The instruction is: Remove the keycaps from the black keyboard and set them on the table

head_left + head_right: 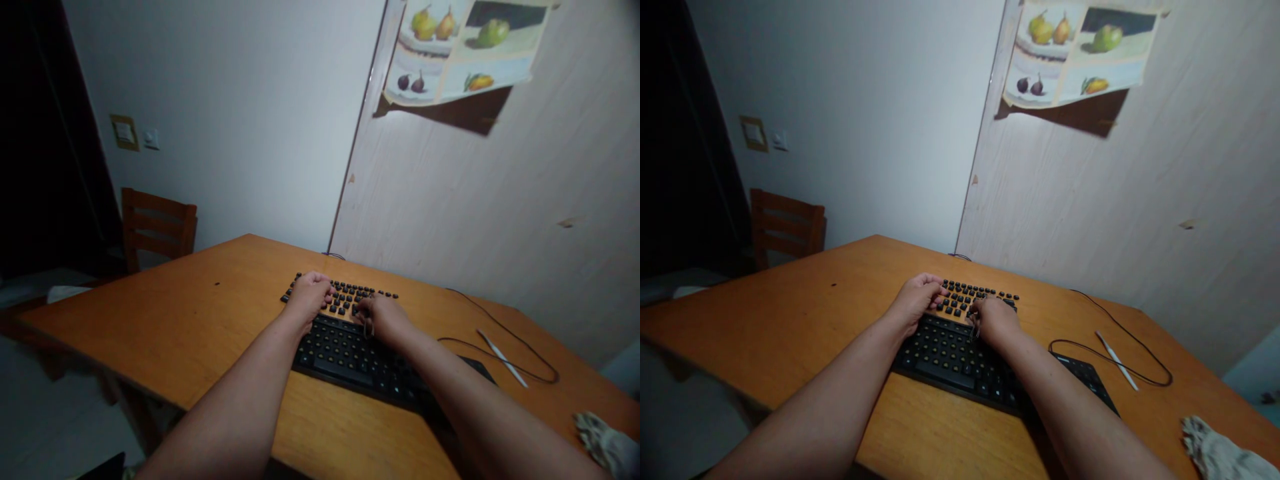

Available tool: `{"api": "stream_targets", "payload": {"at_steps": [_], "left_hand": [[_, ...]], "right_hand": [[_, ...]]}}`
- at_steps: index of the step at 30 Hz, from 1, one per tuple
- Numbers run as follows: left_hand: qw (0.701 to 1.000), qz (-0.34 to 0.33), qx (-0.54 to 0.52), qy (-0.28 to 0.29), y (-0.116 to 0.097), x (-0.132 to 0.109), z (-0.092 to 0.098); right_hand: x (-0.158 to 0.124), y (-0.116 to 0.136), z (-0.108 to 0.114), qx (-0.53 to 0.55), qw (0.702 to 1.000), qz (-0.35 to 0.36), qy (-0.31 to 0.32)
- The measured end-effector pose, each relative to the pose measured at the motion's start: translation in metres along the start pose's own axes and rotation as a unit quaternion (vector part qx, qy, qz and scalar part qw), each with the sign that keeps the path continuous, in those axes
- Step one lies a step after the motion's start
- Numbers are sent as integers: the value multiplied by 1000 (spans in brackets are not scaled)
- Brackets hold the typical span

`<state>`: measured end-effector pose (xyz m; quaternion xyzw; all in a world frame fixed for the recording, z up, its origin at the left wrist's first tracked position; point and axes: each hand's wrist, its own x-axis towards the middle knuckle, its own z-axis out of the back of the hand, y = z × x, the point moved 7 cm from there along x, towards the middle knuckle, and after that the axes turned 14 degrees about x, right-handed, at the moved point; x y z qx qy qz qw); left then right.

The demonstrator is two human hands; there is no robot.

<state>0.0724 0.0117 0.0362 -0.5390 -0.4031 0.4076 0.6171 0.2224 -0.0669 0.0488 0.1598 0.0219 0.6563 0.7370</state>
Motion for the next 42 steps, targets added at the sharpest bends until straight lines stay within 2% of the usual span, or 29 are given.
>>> {"api": "stream_targets", "payload": {"at_steps": [22, 28, 31, 34, 37, 40, 42], "left_hand": [[1000, -19, 21, 7, 2, 3, -2], [999, -17, 28, 9, 1, 3, -2], [999, -21, 35, 14, 1, 2, -4], [998, -32, 46, 25, 0, 1, -6], [996, -42, 66, 36, -1, 0, -9], [994, -48, 81, 47, -1, -3, -13], [993, -55, 85, 56, -1, -4, -15]], "right_hand": [[12, 1, -13, -14, 1000, -10, 16], [8, -4, 2, 11, 1000, -9, -14], [0, -5, 18, 75, 996, 18, -42], [-16, -2, 32, 180, 979, 59, -70], [-37, -5, 37, 318, 945, 26, -78], [-57, -6, 23, 451, 891, -45, 8], [-69, -3, 14, 490, 867, -68, 68]]}}
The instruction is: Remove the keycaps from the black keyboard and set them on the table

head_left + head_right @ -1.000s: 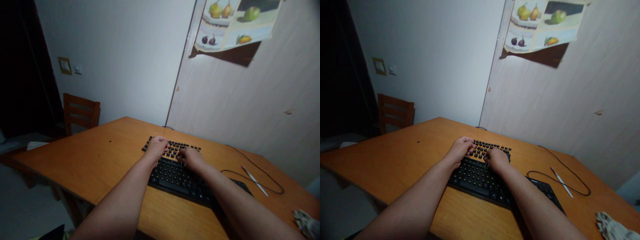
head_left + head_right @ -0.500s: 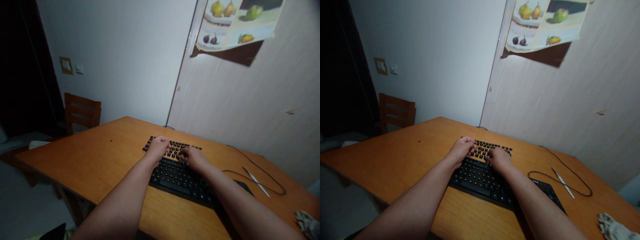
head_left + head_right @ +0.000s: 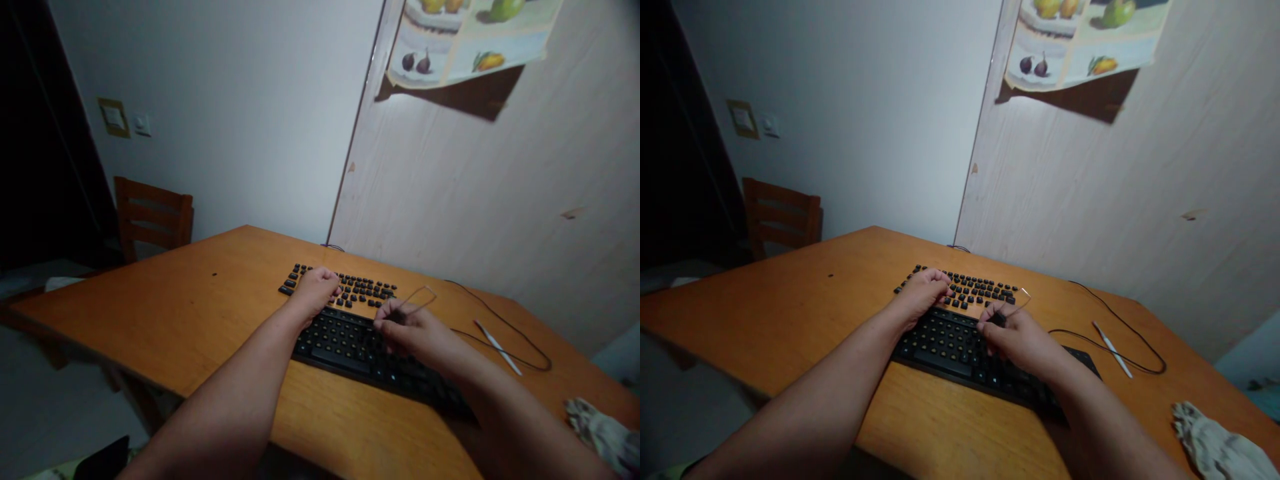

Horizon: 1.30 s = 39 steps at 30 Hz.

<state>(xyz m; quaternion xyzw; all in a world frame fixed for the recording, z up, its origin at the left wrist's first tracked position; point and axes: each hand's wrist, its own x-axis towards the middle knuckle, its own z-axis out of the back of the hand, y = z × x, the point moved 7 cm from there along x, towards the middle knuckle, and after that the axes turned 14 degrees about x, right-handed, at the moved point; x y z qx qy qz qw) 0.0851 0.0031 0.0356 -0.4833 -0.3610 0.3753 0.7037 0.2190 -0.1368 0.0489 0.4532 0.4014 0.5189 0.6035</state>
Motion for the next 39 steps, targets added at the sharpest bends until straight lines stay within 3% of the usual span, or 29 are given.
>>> {"api": "stream_targets", "payload": {"at_steps": [12, 22, 29, 36, 39], "left_hand": [[998, -32, 33, 30, -1, -2, -5], [996, -51, 63, 30, 2, 0, -8], [994, -54, 75, 55, 0, -3, -12], [981, -58, 87, 163, -1, -14, -30], [974, -68, 111, 184, -3, -18, -32]], "right_hand": [[-15, -5, -26, -38, 992, 45, 108], [-14, -3, -43, -128, 981, 77, 124], [-13, -15, -41, -28, 996, 11, 78], [-9, -23, -37, 50, 998, -27, -21], [-9, -27, -35, 70, 995, -46, -50]]}}
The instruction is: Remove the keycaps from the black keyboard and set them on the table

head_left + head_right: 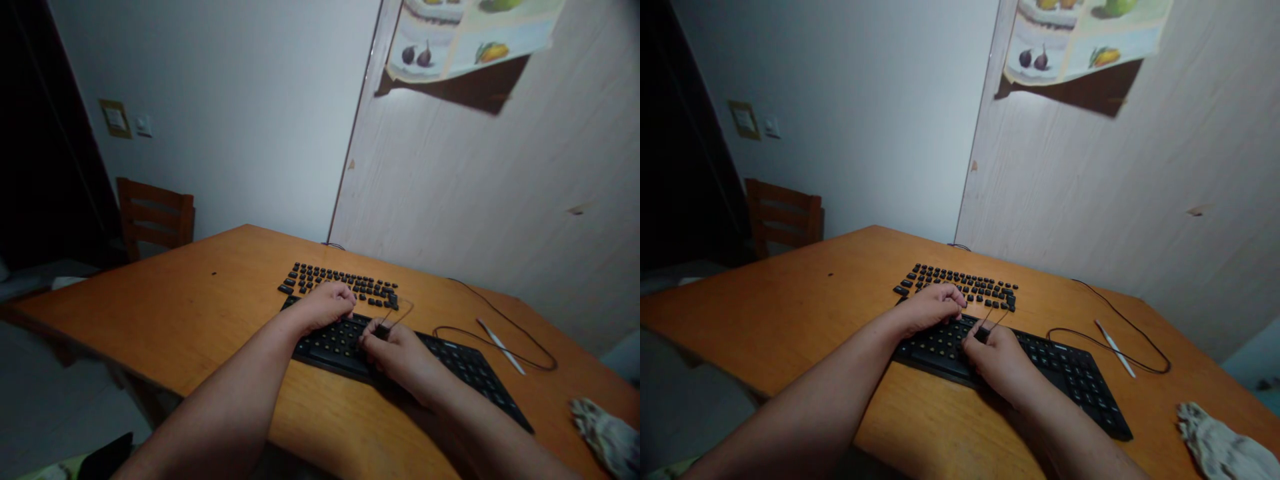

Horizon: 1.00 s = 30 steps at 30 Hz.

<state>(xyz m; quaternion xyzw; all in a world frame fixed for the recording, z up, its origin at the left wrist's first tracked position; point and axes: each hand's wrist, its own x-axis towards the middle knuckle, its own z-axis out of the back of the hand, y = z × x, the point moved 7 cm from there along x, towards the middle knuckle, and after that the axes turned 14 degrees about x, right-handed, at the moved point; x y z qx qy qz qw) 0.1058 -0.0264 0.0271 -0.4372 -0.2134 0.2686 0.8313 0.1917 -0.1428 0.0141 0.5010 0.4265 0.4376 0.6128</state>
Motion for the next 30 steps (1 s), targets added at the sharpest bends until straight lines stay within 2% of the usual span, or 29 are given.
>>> {"api": "stream_targets", "payload": {"at_steps": [7, 11, 14, 18, 21, 24, 27, 30], "left_hand": [[999, -2, 20, 28, -4, -4, -1], [999, -11, -13, 33, -8, -6, -4], [996, -7, -60, 68, -11, -8, -12], [989, -11, -105, 103, -16, -11, -21], [987, -18, -121, 108, -17, -10, -22], [984, -7, -142, 103, -14, -7, -22], [980, -2, -173, 98, -11, -4, -20], [978, -8, -188, 93, -11, -4, -18]], "right_hand": [[-2, 3, 12, 64, 997, -11, -33], [-1, 9, 18, 83, 994, 38, -60], [0, 14, 22, 89, 988, 91, -87], [-3, 23, 24, 9, 981, 156, -116], [-8, 32, 21, -70, 970, 201, -119], [-11, 39, 21, -96, 956, 248, -123], [-11, 43, 21, -135, 934, 312, -108], [-11, 45, 16, -224, 901, 366, -70]]}}
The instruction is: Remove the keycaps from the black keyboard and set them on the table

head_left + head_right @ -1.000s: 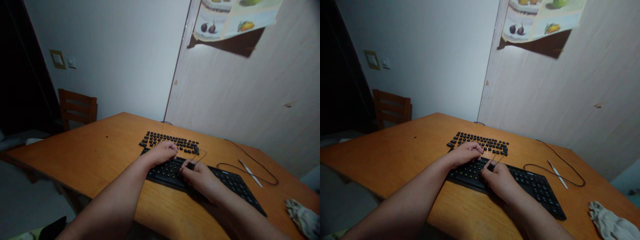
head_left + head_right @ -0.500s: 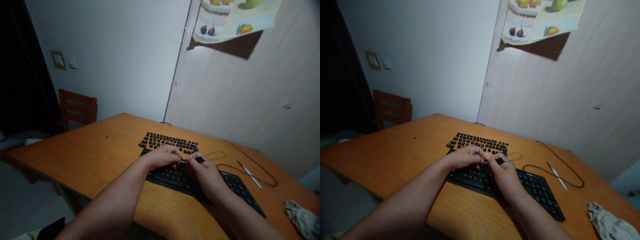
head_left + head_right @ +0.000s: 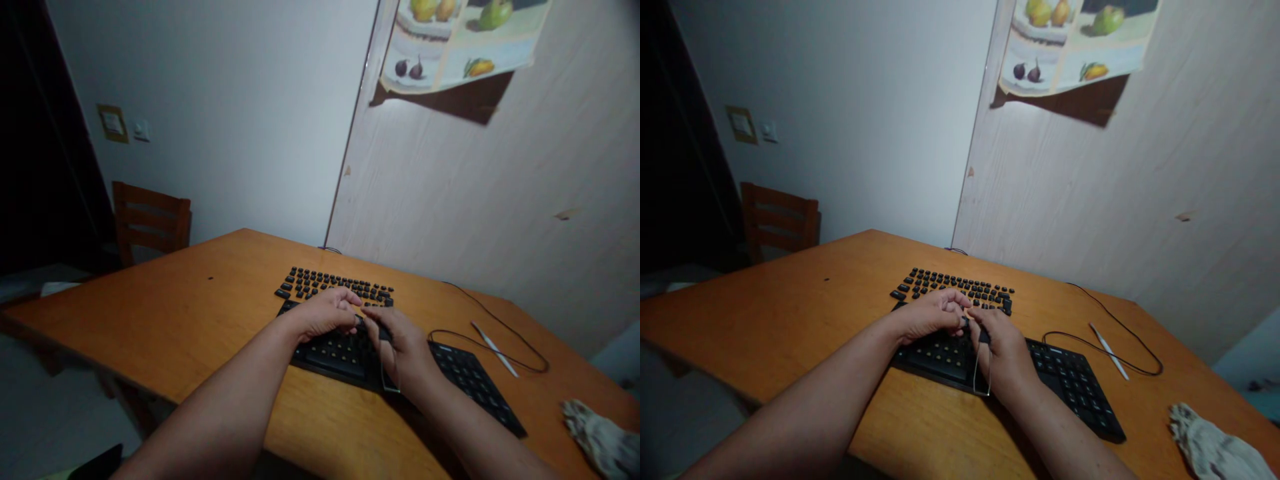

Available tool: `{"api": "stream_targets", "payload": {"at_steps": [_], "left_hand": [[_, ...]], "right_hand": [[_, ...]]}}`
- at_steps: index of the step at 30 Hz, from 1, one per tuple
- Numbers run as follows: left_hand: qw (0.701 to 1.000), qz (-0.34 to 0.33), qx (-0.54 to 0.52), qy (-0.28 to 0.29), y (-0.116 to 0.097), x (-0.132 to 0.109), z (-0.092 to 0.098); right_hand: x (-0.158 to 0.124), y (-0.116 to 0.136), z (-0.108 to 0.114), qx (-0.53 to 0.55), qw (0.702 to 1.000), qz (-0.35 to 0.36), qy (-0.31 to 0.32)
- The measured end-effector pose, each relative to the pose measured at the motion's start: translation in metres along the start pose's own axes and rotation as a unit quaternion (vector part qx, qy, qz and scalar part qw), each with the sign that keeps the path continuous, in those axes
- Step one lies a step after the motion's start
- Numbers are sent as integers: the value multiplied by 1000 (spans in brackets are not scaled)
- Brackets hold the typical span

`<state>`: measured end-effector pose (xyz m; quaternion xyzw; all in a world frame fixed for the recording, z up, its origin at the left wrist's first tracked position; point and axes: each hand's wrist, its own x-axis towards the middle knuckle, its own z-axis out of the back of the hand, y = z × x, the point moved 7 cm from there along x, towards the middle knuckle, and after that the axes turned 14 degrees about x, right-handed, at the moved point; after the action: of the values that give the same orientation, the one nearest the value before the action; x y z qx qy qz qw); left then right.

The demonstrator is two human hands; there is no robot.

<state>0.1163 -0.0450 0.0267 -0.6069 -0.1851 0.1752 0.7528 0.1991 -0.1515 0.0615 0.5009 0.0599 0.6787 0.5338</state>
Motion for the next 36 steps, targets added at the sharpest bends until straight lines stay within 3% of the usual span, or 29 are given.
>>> {"api": "stream_targets", "payload": {"at_steps": [3, 8, 13, 17, 25, 36], "left_hand": [[1000, -1, -9, -1, -3, -2, 0], [1000, 8, -8, -9, -4, -4, 1], [984, 21, -23, -173, -5, -2, 32], [961, 40, -27, -274, -2, -5, 51], [955, 50, -15, -290, -1, -5, 56], [956, 60, -2, -289, 1, -5, 58]], "right_hand": [[0, 0, -4, -97, 994, 12, 47], [4, 0, -3, -195, 978, -15, 74], [20, -24, 8, -263, 957, -94, 75], [36, -48, 4, -290, 939, -142, 119], [53, -81, -17, -285, 918, -196, 197], [59, -92, -21, -281, 917, -201, 202]]}}
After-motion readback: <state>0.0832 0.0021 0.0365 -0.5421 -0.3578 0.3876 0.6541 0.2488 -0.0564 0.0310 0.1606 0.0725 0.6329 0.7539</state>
